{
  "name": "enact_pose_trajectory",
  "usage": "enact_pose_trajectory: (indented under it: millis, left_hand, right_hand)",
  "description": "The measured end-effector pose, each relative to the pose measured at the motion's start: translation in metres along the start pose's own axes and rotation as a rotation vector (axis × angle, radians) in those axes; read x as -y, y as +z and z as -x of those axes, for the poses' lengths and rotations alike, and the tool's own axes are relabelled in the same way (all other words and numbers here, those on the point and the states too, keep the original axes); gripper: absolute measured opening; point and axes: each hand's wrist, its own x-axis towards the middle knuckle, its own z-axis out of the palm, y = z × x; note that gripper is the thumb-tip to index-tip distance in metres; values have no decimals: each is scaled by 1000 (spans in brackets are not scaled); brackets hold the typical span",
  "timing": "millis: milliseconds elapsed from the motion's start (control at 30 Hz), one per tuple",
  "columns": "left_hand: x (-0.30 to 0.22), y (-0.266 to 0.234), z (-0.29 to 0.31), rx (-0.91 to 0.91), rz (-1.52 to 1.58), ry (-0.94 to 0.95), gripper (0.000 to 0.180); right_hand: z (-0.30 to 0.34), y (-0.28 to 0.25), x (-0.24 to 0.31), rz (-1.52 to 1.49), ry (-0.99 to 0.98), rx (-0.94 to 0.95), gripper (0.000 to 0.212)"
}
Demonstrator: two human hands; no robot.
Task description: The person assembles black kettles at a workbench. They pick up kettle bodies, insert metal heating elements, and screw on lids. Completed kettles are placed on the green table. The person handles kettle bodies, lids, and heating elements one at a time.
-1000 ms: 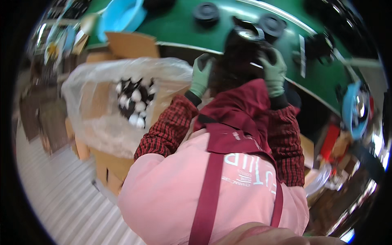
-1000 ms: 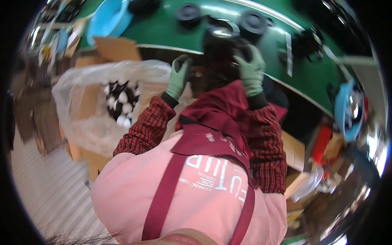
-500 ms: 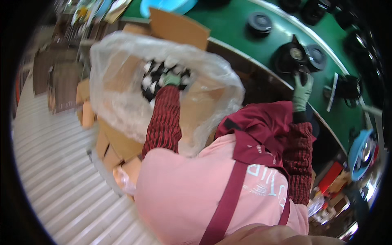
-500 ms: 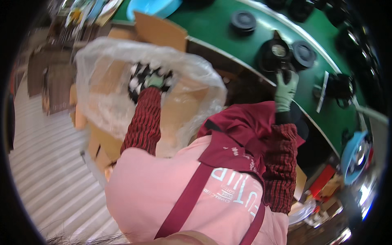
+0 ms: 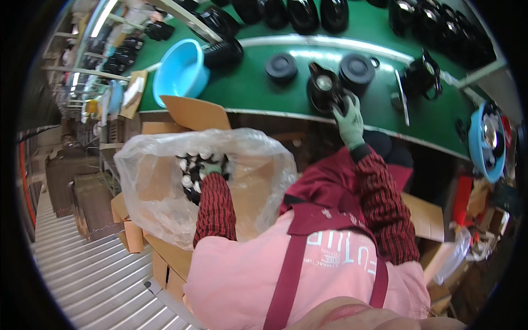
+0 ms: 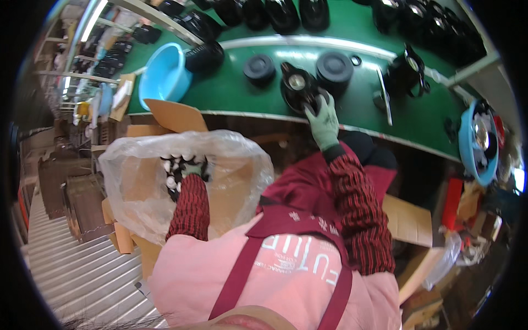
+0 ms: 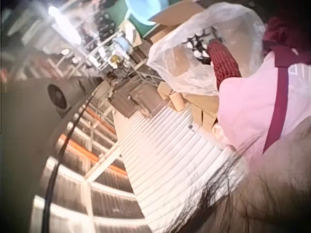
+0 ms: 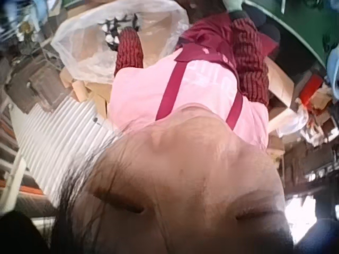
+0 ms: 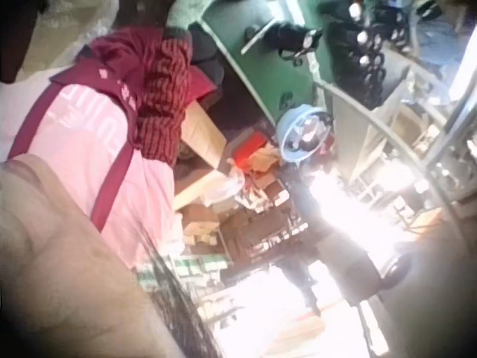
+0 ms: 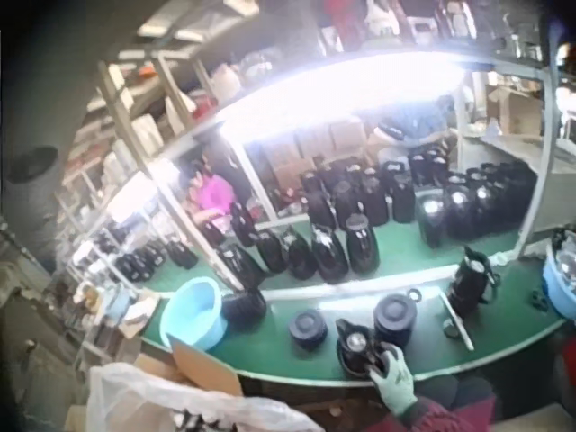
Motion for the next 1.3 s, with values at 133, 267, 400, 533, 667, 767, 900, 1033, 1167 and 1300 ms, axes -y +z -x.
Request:
enact_pose_trajectory:
  millis: [133,267,400,533,667,767,900,1033,1167,1300]
  left_hand:
    - [-10,-61,57,-42,-67,-1,99]
    - [-83,-176,136,962,405,666,48]
    - [-222,-191,202,547,859,1153,49]
    - [-362,-191,232,88,569,1552,71]
    - [-405,-189,246,-57,-111,1494,83]
    - [-420,-187,254,-87,-225,1521,84]
    - [-418,-182,257,-91,-284,1525,85]
    - [-415,-182,248,-72,-292,1642,85]
    - [-425,-189,239,-65,-363,1750,82]
    - [-424,-192,264,-69,-366,1517,80]
  right_hand:
    - [-1,0,-4,24,46,12,37]
    - [-4,-5,4,34,116,42,35]
    - [-2,0,3,85,91,84,40]
    - [0,6,-3,100,36,-15,55]
    - [0,1,7,26,181,86,43]
    - [0,7,2,36,168,-3,37]
    - [2,10,7,17,158,15,39]
    - [2,13,9,64,131,-17,39]
    - [2,14,7,56,141,-23,41]
    - [2,15,10,85,153,-10,44]
